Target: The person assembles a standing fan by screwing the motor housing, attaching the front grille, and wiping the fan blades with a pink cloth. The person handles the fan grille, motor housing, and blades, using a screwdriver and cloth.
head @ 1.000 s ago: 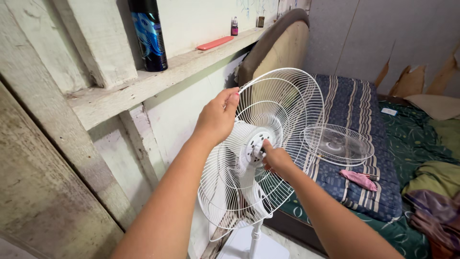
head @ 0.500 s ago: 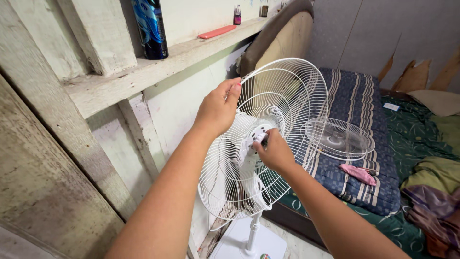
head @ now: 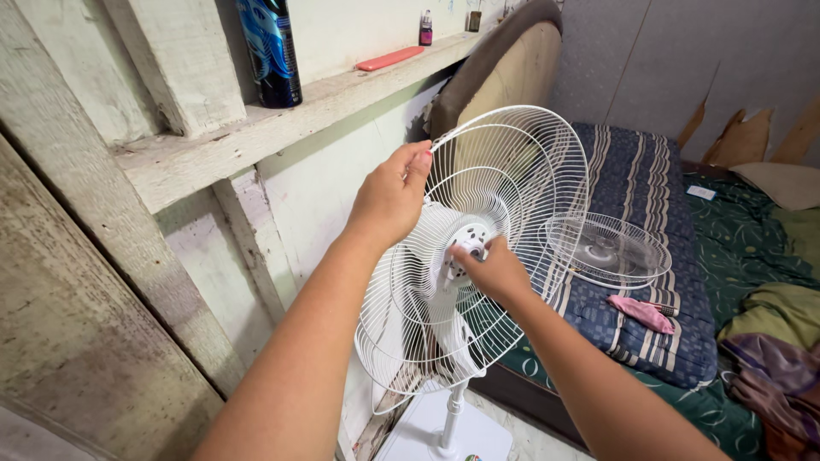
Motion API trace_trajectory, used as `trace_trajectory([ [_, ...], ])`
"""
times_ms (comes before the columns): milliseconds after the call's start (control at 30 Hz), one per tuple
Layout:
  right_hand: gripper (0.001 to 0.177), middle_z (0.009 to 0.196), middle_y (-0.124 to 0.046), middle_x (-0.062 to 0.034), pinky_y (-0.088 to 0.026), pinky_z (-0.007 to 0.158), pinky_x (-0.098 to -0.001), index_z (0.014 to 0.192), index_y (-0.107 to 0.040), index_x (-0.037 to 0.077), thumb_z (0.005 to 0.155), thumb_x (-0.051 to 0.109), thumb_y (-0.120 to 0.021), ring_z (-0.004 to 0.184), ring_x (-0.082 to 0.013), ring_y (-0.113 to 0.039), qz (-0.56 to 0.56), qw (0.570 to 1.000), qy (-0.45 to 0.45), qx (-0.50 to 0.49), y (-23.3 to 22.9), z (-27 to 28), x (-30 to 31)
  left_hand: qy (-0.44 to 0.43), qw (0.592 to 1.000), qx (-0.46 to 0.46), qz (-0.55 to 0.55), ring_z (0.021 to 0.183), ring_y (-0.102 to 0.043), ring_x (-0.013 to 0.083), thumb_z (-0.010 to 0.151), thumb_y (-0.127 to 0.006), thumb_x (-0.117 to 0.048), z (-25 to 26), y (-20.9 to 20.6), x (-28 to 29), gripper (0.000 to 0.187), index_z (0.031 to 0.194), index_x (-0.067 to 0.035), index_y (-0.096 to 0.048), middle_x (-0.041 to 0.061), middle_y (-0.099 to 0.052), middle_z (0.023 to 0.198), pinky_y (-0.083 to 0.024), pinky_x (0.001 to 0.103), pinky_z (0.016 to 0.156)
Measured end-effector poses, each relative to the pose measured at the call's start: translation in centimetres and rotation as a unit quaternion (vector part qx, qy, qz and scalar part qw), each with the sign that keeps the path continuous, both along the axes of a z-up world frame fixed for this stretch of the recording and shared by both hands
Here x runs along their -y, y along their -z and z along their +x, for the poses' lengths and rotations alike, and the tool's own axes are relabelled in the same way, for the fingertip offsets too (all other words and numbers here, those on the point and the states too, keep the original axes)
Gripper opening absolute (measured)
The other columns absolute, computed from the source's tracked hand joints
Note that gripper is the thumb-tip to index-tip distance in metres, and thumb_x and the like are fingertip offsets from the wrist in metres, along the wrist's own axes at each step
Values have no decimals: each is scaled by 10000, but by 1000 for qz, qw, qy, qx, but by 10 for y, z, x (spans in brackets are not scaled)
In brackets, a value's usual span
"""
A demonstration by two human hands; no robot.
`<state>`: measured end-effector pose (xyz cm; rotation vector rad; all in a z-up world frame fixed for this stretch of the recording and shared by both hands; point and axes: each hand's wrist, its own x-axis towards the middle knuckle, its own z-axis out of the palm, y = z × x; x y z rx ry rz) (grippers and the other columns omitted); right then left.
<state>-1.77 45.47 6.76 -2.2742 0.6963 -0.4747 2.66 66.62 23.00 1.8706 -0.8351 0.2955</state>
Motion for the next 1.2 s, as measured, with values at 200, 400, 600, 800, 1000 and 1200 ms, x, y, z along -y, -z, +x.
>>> trace_trajectory([
  [200, 849, 926, -781, -217, -555, 787, -443, 1134, -685, -46, 991, 730, -371, 836, -317, -755, 1, 993, 43, -109, -5, -3, -4, -7, 1000, -25, 13, 930, -742, 273, 1008, -462, -479, -2, 0, -2, 458, 1330, -212, -648, 130, -770, 970, -545, 389, 875],
  [400, 744, 1008, -750, -226, -567, 842, -434, 1197, -613, -43, 905, 640, -566, 929, -345, -754, -89, 996, 16, -16, -10, -8, -13, 9, 1000, 0, -18, 962, -742, 279, 1014, -477, -472, -3, -2, -4, 453, 1323, -190, -651, 132, -755, 1069, -548, 389, 884],
  [600, 678, 1043, -740, -215, -534, 833, -462, 1211, -549, -10, 856, 556, -658, 922, -334, -744, -129, 991, 27, 18, -20, -7, -24, -7, 1000, -9, -2, 1007, -731, 305, 1005, -473, -476, -2, -3, -4, 454, 1318, -204, -656, 147, -760, 1079, -540, 397, 907],
  [800, 702, 1049, -686, -290, -591, 750, -406, 1269, -398, -61, 920, 501, -630, 877, -356, -742, -41, 997, -14, 66, 1, 2, -11, 10, 999, 15, -27, 1038, -728, 305, 1017, -475, -474, -3, -1, -4, 447, 1314, -189, -650, 138, -755, 1112, -540, 399, 911],
  [1000, 644, 945, -723, -275, -519, 583, -399, 1199, -539, -85, 991, 522, -490, 722, -327, -685, 205, 978, -19, 37, 17, 12, 7, -9, 999, -41, 18, 1042, -737, 305, 1008, -462, -469, -5, -3, -5, 453, 1337, -214, -641, 154, -767, 1094, -538, 388, 937],
  [1200, 584, 866, -688, -220, -508, 568, -341, 1094, -541, -83, 924, 470, -622, 685, -268, -693, 46, 996, -16, 70, 3, 8, 0, 1, 1000, -5, -13, 1094, -715, 304, 1005, -473, -462, -5, 0, -4, 447, 1317, -195, -651, 126, -743, 1193, -530, 388, 949],
])
